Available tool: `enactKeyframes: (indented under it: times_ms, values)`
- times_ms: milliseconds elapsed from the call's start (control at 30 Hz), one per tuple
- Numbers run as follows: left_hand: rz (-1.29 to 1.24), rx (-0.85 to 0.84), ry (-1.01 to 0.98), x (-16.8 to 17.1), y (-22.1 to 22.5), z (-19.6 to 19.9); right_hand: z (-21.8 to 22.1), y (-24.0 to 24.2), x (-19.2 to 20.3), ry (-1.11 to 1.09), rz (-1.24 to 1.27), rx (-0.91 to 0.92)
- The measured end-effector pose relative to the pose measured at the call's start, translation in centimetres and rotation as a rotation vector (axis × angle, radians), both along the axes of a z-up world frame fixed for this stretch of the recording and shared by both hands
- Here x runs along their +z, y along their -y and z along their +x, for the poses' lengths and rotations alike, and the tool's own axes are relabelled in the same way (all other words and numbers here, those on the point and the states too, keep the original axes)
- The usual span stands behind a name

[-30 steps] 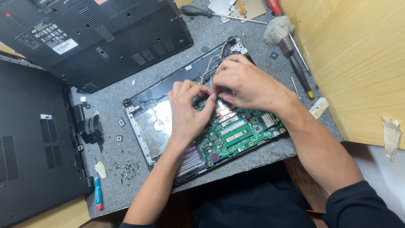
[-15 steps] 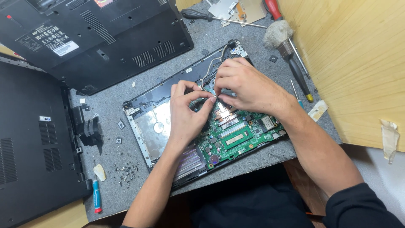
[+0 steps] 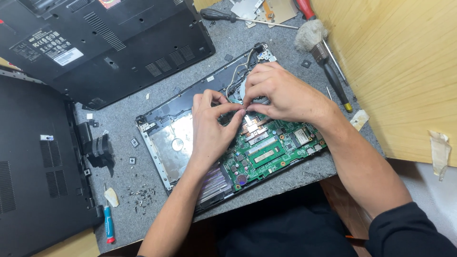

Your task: Disassembling a laptop to clean internal components with a brush and manipulate keyboard keys using a small tool.

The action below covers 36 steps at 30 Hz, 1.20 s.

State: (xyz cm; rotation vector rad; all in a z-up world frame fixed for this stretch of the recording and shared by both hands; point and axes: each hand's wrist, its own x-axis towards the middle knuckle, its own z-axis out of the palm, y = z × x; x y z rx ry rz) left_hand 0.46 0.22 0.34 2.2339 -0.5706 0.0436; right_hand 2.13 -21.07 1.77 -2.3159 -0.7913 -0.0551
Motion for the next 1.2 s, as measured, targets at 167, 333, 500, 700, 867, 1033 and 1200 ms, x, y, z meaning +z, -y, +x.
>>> enactKeyframes:
  times_ms: [167, 333, 500, 700, 867, 1033, 1200]
  values:
    - [-0.039, 0.000, -0.008, -0.7, -0.3, 0.4, -0.1, -0.3, -1.3, 0.086, -0.104, 0.003]
    - [-0.087, 0.006, -0.037, -0.3, -0.6, 0.6, -0.3, -0.6, -1.0, 0.128, -0.170, 0.011]
    - [-0.054, -0.015, 0.009, -0.8, -0.6, 0.3, -0.4, -1.0, -0.9, 0.142, -0.220, -0.004]
    - [-0.004, -0.047, 0.018, -0.3, -0.5, -0.2, -0.2, -0.9, -2.3, 0.146, -0.222, -0.011]
    - [0.015, -0.061, 0.014, -0.3, -0.6, -0.2, -0.2, -0.7, -0.9, 0.005, -0.136, -0.030]
    - [0.052, -0.082, 0.059, -0.8, -0.6, 0.0, -0.2, -0.6, -1.3, 0.009, -0.130, -0.022]
    - [0.097, -0.065, 0.163, -0.9, -0.5, 0.0, -0.3, -0.8, -1.2, 0.015, -0.136, -0.038]
